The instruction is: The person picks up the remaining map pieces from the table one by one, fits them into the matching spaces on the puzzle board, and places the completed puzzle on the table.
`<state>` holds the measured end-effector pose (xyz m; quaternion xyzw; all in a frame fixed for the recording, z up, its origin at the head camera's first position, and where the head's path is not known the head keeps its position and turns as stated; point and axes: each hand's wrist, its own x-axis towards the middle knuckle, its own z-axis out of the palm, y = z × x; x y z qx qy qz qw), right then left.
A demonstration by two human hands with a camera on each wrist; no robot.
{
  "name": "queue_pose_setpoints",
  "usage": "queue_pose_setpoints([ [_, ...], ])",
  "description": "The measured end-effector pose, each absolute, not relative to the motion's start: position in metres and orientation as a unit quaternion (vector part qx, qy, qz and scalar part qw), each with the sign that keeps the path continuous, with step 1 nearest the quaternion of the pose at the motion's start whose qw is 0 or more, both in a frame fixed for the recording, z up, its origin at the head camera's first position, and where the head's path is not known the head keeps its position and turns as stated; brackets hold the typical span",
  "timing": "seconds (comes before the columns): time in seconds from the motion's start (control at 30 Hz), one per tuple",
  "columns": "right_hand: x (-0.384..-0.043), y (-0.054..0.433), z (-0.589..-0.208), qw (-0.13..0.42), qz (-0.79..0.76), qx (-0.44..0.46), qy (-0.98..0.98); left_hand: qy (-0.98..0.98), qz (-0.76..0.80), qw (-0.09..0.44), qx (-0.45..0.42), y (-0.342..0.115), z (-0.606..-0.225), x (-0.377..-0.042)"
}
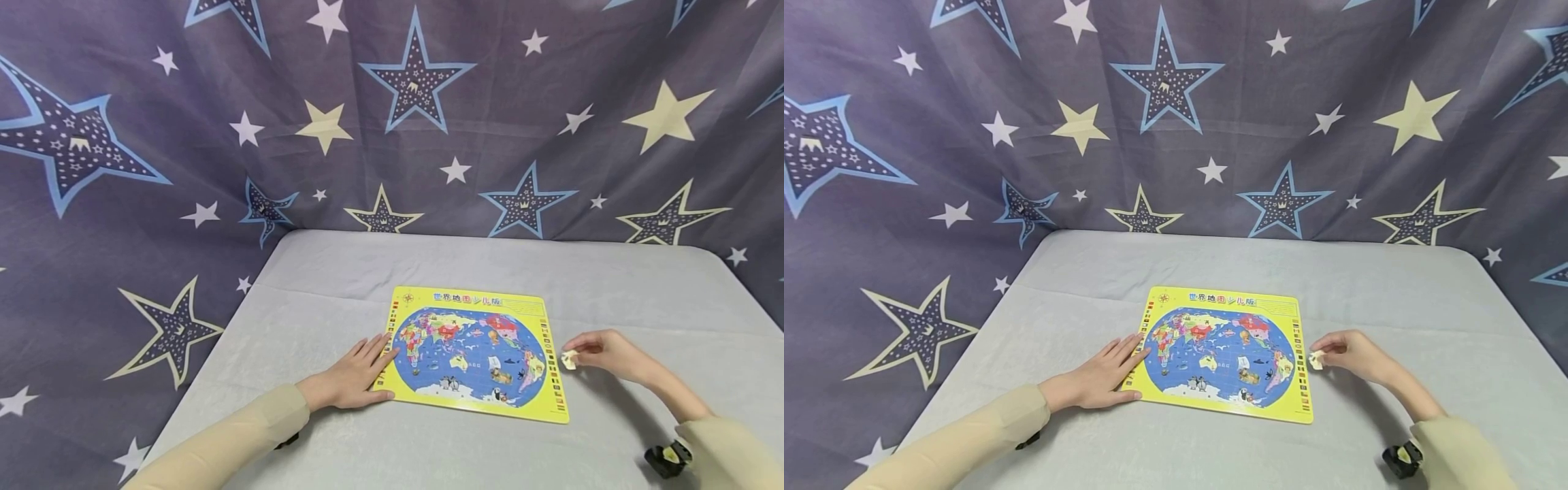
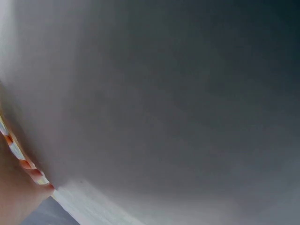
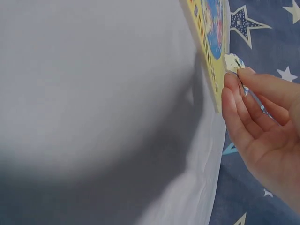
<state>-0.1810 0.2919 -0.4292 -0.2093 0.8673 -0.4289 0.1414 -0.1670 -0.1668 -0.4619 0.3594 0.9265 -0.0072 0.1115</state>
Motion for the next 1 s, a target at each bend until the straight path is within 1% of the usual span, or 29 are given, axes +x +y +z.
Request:
queue_pose_setpoints([
  [0.63, -0.196, 0.251, -0.423, 0.177, -0.451, -0.187, 0.855, 0.927, -0.011, 0.11, 0.359, -0.167, -0.462, -0.167],
  [1.0, -0.201, 0.231, -0.422, 0.187, -0.462, -0.207, 0.842, 0.927, -0.013, 0.111, 0.359, -0.167, -0.463, -0.167],
])
